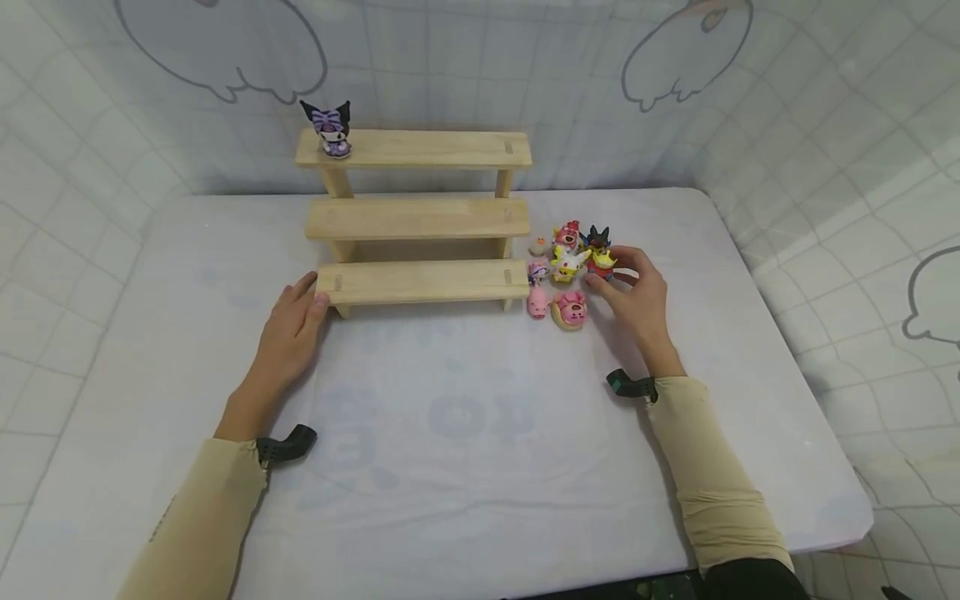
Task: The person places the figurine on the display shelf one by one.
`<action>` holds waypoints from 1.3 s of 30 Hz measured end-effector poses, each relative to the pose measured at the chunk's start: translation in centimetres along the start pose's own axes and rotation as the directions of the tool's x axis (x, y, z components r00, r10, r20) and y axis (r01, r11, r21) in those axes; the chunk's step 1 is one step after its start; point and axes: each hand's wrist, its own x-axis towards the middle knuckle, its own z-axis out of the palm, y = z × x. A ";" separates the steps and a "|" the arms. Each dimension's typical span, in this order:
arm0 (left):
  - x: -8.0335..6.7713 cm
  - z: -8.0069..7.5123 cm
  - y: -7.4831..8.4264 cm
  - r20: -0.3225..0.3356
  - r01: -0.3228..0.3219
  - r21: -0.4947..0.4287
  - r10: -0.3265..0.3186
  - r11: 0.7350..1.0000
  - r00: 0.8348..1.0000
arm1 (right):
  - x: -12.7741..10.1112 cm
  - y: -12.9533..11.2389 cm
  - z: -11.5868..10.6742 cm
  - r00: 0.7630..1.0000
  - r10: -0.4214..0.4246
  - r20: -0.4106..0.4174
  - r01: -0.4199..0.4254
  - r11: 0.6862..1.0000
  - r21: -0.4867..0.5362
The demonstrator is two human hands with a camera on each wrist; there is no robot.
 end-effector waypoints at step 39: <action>-0.2 0.0 -0.1 -0.005 -0.005 -0.001 0.005 1.000 1.000 | -0.2 -0.7 -0.5 0.994 -0.075 -0.077 0.077 0.997 0.023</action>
